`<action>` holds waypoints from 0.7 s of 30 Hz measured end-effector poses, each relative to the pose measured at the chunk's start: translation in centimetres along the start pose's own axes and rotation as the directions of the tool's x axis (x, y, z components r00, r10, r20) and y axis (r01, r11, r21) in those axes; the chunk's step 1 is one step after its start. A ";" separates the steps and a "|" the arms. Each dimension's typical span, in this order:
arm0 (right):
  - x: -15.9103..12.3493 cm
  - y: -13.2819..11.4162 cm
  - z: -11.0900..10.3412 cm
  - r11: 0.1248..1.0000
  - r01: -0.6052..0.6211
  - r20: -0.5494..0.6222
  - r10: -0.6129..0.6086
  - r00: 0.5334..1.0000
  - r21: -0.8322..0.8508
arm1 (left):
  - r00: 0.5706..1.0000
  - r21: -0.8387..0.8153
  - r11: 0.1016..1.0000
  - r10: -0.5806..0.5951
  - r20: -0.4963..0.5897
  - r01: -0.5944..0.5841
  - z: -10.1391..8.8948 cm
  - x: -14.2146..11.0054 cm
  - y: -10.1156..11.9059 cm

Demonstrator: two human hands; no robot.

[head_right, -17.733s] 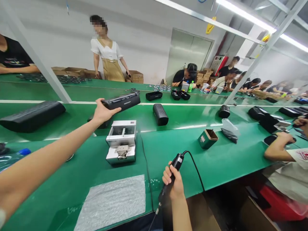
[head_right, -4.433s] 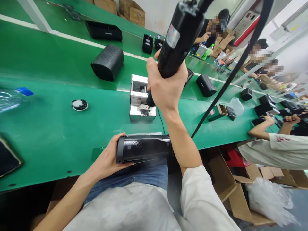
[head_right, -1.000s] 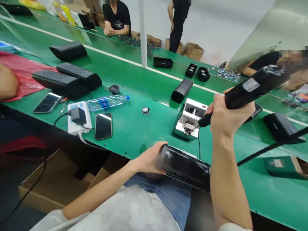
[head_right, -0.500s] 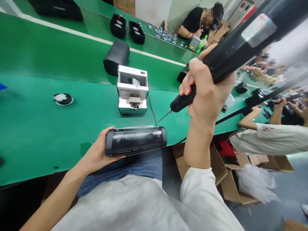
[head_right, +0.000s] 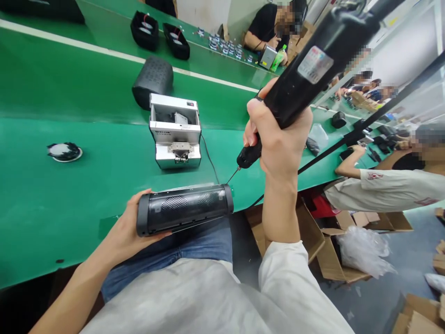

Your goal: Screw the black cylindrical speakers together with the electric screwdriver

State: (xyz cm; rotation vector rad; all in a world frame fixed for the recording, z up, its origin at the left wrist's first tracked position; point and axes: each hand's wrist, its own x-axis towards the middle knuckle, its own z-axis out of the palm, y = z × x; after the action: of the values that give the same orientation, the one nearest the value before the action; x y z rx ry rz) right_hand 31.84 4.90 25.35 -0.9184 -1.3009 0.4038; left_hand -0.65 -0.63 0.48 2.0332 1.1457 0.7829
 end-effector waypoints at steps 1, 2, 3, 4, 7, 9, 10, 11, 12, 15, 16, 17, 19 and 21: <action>0.0 0.0 0.0 1.000 0.003 0.006 -0.004 1.000 0.023 | 1.000 0.004 1.000 -0.006 0.002 0.006 0.0 0.0 0.0; 0.0 0.0 0.0 0.999 0.002 0.011 -0.003 1.000 0.039 | 1.000 0.008 1.000 -0.009 0.003 0.009 -0.1 0.0 0.0; 0.1 0.0 -0.1 0.999 0.002 0.012 -0.002 1.000 0.049 | 1.000 0.011 1.000 -0.009 0.002 0.009 -0.1 0.0 -0.1; 0.1 0.0 -0.1 0.999 -0.002 0.011 0.001 1.000 0.051 | 1.000 0.014 1.000 -0.007 0.000 0.007 -0.1 0.0 -0.1; 0.4 0.0 -0.1 0.999 -0.001 0.021 0.000 1.000 0.052 | 1.000 0.016 1.000 0.001 -0.007 -0.001 -0.1 -0.1 -0.2; 0.7 0.1 -0.1 0.998 0.000 0.053 -0.004 0.999 0.067 | 1.000 0.020 1.000 0.002 -0.010 -0.001 -0.2 -0.1 -0.2; 0.9 0.3 0.0 0.998 -0.007 0.074 0.002 0.997 0.070 | 1.000 0.022 1.000 -0.002 -0.010 0.002 -0.2 -0.1 -0.2; 1.1 0.5 0.0 0.997 -0.017 0.093 0.010 0.996 0.075 | 1.000 0.024 1.000 -0.005 -0.010 0.006 -0.2 -0.1 -0.1; 1.3 0.7 0.1 0.996 -0.033 0.109 0.025 0.994 0.077 | 1.000 0.026 1.000 -0.011 -0.010 0.011 -0.2 -0.1 -0.2; 1.7 1.5 0.5 0.994 -0.077 0.131 0.067 0.989 0.079 | 1.000 0.027 0.999 -0.022 -0.005 0.022 -0.2 0.0 -0.2; 1.7 1.7 0.7 0.993 -0.085 0.129 0.074 0.989 0.079 | 1.000 0.028 0.999 -0.020 -0.003 0.020 -0.2 0.0 -0.2; 1.7 1.9 0.8 0.993 -0.089 0.122 0.079 0.989 0.076 | 1.000 0.031 0.999 -0.016 -0.002 0.016 -0.1 0.0 -0.2; 1.3 2.0 0.9 0.992 -0.094 0.116 0.085 0.990 0.078 | 1.000 0.038 0.999 -0.021 -0.014 0.021 0.1 -0.1 -0.3; 0.5 2.1 0.8 0.988 -0.120 0.123 0.108 0.987 0.098 | 0.998 0.045 0.998 -0.045 -0.050 0.047 0.3 -0.3 -0.6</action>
State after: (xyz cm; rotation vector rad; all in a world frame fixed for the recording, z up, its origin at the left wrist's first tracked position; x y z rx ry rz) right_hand 31.69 6.82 24.05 -0.8933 -1.3244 0.6181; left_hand -0.82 -0.71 -0.26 2.0277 1.2439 0.7937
